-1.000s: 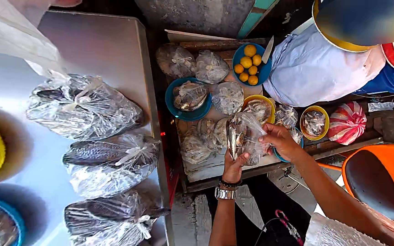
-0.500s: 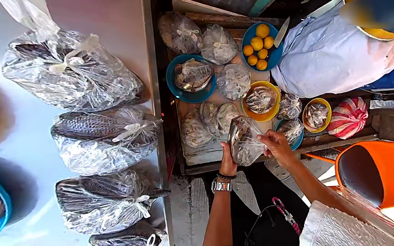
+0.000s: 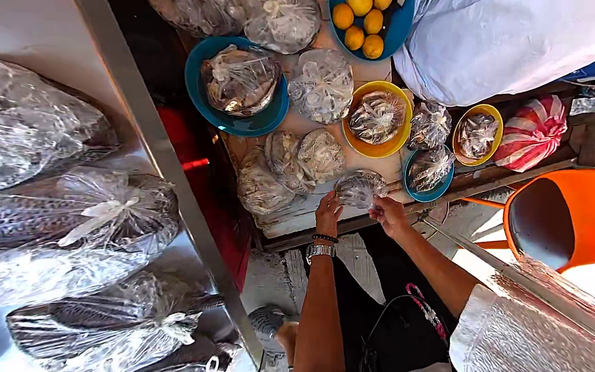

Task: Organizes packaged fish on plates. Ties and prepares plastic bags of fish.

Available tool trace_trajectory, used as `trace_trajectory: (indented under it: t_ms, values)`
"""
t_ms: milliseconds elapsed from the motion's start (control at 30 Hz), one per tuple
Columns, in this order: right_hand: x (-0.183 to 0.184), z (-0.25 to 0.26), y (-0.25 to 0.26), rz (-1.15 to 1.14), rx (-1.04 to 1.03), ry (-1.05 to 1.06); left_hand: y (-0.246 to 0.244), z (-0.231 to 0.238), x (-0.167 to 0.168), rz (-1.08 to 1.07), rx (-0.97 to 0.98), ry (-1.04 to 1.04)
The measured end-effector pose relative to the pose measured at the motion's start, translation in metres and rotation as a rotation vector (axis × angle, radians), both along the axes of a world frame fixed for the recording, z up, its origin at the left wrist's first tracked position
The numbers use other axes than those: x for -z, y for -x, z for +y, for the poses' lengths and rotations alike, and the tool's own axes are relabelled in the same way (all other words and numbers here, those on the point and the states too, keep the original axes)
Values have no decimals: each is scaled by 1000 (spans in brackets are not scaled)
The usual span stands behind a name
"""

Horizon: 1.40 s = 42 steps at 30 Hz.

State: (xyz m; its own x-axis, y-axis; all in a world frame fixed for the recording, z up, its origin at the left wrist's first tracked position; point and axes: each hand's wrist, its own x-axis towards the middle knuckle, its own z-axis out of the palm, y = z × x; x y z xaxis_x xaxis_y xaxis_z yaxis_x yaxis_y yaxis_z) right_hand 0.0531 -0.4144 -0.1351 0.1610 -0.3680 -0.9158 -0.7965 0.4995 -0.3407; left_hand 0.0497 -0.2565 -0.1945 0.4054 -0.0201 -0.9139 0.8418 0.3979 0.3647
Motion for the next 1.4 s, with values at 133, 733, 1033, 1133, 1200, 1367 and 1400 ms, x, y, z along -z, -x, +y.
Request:
trace_trajectory:
  t_ms: [133,733,1033,1133,1200,1367,1400]
  values:
    - [-3,-16,6,-33,-306,51,8,-13,-11,30,180,-178]
    - [-35,-55,-1,109,-523,-223,0,-90,-13,175,101,-151]
    - [-22,-71,-5,98,-791,-209,14,-79,-23,84,182,-102]
    - [0,-72,-1,-36,-1088,20,16,-71,-37,83,129,-142]
    - [20,-69,6,-187,-1233,124,15,-72,-48,61,83,-166]
    - [50,-58,4,-324,-1304,270,16,-78,-92,-132,36,-102]
    - [50,-59,0,-327,-1306,291,19,-77,-101,-175,61,-111]
